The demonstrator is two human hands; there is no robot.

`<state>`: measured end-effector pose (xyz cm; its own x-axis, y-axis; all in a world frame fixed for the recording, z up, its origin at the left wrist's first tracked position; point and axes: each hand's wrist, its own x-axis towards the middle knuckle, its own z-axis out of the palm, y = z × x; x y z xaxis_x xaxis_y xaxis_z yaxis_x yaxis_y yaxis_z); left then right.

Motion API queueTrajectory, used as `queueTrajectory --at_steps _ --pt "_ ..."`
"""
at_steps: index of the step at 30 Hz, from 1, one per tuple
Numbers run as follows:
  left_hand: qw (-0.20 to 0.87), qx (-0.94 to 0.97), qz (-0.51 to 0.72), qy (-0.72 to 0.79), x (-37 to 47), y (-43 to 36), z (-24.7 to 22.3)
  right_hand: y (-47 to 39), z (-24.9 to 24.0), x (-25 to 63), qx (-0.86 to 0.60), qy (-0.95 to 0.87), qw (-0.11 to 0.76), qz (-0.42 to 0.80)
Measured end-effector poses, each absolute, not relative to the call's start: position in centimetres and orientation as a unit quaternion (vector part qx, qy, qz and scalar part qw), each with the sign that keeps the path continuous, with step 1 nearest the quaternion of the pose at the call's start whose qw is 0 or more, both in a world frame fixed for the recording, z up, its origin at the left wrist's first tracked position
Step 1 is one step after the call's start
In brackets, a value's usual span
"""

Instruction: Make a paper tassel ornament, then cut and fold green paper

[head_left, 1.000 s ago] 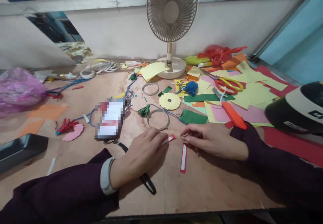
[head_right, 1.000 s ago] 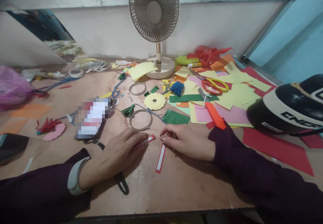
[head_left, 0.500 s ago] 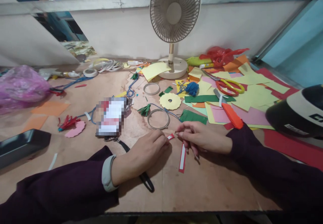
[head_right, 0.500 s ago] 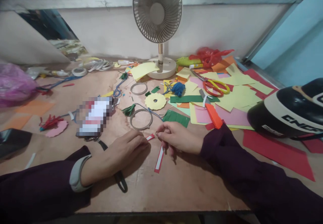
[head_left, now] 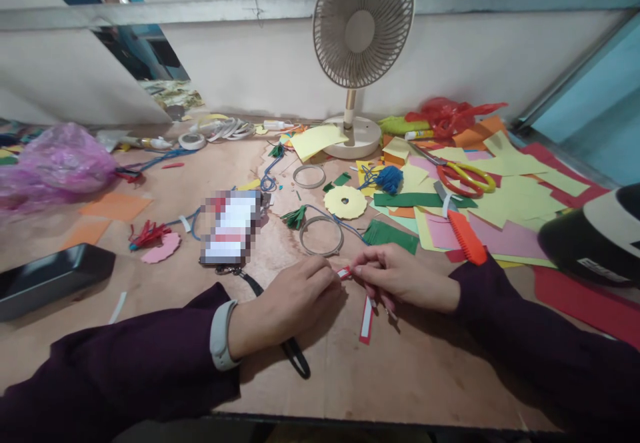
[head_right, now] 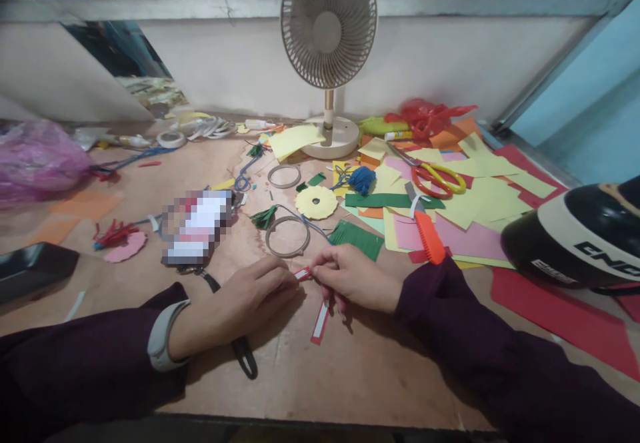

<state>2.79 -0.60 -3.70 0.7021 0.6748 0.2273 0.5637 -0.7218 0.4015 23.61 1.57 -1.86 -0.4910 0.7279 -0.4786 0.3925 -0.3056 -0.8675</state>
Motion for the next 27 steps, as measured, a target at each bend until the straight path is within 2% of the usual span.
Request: queueTrajectory --at_steps 3,8,12,17,27 --pt "0.221 0.877 0.252 0.345 2.6 -0.8 -3.3 0.5 -1.3 23.7 -0.488 -0.635 0.180 0.571" --pt "0.411 0.789 0.296 0.348 2.9 -0.7 -3.0 -0.8 -1.3 23.9 -0.439 -0.789 0.251 0.350" --pt "0.517 0.725 0.301 0.341 3.1 -0.5 -3.1 -0.8 -2.0 24.0 -0.382 -0.836 0.273 0.283" --pt "0.540 0.699 0.287 0.371 3.1 -0.5 -3.3 -0.8 -2.3 24.0 -0.350 -0.858 0.282 0.250" --pt "0.500 0.731 0.291 0.362 3.2 -0.8 -2.7 -1.0 -2.0 23.9 -0.322 -0.876 0.263 0.244"
